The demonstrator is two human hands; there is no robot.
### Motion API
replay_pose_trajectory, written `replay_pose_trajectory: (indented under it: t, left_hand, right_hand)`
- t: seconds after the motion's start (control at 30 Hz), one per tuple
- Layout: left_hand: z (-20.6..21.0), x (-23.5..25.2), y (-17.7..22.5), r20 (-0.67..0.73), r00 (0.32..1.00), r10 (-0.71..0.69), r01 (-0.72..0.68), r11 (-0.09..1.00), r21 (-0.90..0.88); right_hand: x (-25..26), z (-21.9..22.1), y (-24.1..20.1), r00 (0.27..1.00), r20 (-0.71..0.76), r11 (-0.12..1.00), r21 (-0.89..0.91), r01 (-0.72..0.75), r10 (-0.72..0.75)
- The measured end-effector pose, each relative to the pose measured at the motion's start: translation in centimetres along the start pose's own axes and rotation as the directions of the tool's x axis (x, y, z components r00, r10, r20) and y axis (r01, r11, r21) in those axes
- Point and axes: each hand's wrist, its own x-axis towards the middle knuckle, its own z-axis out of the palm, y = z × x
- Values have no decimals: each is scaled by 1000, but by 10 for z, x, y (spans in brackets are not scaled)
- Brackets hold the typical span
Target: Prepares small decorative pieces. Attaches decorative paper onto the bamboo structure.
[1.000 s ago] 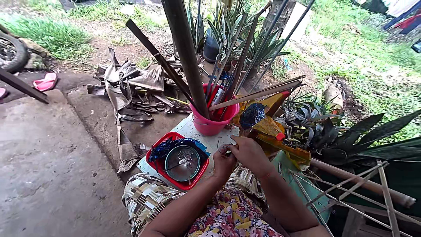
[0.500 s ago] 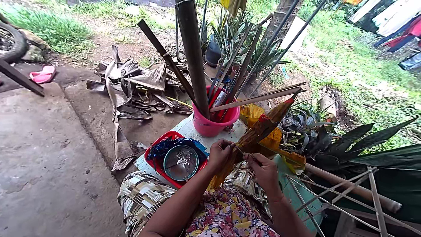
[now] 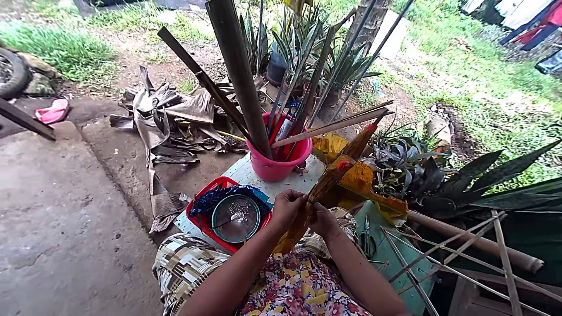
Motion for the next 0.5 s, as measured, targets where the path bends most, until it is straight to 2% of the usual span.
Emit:
replay_pose_trajectory:
  t: [0.13, 0.23, 0.33, 0.43, 0.47, 0.5]
  left_hand:
    - [5, -6, 5, -19, 985, -171, 169, 982, -89]
    - [10, -9, 10, 43, 967, -251, 255, 945, -204]
    - [16, -14, 11, 62, 965, -255, 263, 932, -249]
    - [18, -18, 7, 45, 976, -211, 216, 948, -235]
    - [17, -18, 4, 46, 978, -201, 206, 952, -227]
    - [16, -17, 0, 45, 980, -196, 201, 955, -217]
  right_hand:
    - [22, 14, -11, 971, 195, 989, -21, 143, -137]
    - [35, 13, -19, 943, 309, 989, -47, 144, -122]
    - [66, 3, -20, 804, 594, 999, -23, 34, -14]
    - [72, 22, -17, 672, 738, 996, -91, 7, 62]
    - [56, 34, -22, 685, 725, 990, -138, 41, 72]
    - [19, 57, -36, 775, 624, 964, -253, 80, 99]
